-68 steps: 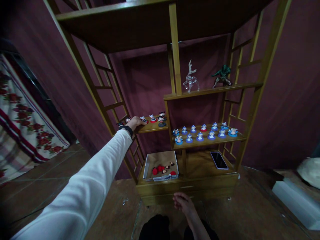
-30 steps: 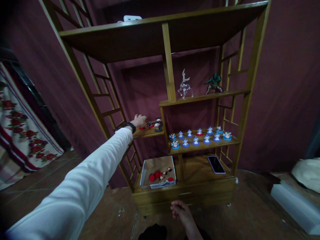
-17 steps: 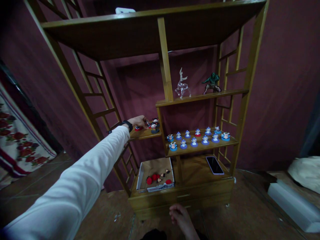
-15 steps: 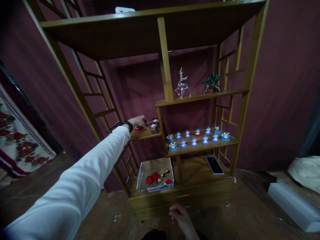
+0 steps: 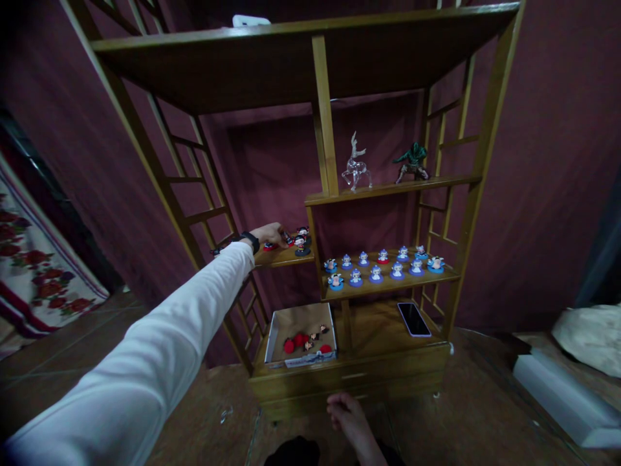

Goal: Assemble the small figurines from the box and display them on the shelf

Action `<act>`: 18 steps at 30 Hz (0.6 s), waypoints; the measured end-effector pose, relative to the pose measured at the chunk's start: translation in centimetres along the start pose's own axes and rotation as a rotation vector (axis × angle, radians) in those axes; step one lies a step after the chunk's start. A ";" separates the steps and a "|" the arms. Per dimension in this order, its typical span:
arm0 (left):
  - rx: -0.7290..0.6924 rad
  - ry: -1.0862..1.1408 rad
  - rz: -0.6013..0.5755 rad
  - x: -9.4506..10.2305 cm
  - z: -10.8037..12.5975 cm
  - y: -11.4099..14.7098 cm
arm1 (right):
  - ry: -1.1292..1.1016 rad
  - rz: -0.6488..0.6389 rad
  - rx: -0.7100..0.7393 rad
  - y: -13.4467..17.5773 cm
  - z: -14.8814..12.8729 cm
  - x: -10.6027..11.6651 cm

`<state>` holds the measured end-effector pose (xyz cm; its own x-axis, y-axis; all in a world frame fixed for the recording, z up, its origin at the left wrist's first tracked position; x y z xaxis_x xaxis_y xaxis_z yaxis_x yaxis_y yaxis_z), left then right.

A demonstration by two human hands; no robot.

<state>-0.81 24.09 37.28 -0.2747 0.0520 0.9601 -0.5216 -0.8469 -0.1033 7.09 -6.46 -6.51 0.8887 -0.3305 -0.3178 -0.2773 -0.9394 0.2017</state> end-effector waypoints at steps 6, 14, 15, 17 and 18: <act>-0.006 -0.029 -0.002 -0.2 -0.6 -0.5 | -0.007 -0.010 -0.013 -0.2 0.2 -0.1; 0.000 0.055 -0.044 -0.5 -0.6 -0.7 | 0.035 0.012 0.012 -0.2 0.0 -0.3; 0.006 0.051 -0.041 -0.5 -0.5 -0.7 | 0.037 0.012 0.014 -0.1 0.0 -0.3; 0.004 0.046 -0.046 -0.4 -0.2 -0.5 | 0.032 0.011 0.019 -0.1 0.0 -0.2; -0.001 0.051 -0.045 -0.4 -0.2 -0.4 | 0.030 0.014 0.020 -0.1 0.0 -0.2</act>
<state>-0.68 24.47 36.92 -0.2921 0.1168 0.9492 -0.5353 -0.8424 -0.0611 6.95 -6.32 -6.50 0.8951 -0.3409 -0.2875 -0.2964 -0.9365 0.1876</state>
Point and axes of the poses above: each hand's wrist, its own y-axis away from the middle knuckle, its own x-axis out of the back of the hand, z = x × y, the point moved 2 cm from there along -y, towards the middle knuckle, and after that the axes turned 3 degrees about x, right-handed, at the moved point
